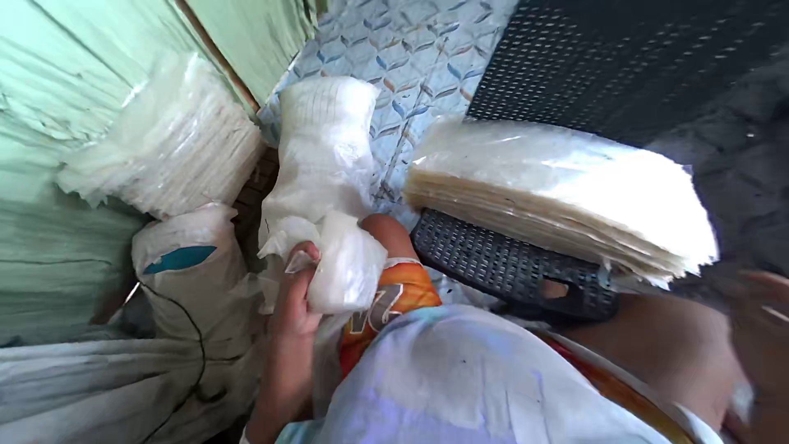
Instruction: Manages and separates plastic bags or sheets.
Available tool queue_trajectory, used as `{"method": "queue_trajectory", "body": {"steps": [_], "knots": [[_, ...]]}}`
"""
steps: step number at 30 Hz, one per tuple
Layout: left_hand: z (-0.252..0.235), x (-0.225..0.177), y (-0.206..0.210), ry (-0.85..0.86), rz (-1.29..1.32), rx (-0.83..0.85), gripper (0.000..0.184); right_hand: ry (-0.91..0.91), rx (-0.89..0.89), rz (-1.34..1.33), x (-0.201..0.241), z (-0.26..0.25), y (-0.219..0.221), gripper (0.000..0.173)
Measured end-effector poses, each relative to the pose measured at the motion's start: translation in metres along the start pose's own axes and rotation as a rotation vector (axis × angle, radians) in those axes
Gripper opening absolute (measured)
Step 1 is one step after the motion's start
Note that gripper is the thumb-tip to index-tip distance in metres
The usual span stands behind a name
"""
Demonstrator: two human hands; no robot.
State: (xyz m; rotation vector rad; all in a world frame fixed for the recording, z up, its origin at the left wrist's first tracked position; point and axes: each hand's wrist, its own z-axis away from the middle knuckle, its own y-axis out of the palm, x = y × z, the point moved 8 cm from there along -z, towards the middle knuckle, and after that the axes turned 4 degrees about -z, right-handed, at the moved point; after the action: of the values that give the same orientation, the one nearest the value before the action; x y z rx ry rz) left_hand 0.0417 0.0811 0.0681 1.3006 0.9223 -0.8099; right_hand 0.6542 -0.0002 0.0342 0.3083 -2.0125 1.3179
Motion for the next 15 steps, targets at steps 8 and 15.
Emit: {"method": "queue_trajectory", "body": {"steps": [8,15], "knots": [[-0.001,0.041,0.145,-0.197,-0.544,0.324,0.04,-0.33,0.557,-0.642,0.201,0.039,0.113,0.077],[-0.017,0.094,0.112,-0.239,-1.824,0.566,0.05,-0.335,0.713,0.103,0.112,0.026,0.109,0.02]]}}
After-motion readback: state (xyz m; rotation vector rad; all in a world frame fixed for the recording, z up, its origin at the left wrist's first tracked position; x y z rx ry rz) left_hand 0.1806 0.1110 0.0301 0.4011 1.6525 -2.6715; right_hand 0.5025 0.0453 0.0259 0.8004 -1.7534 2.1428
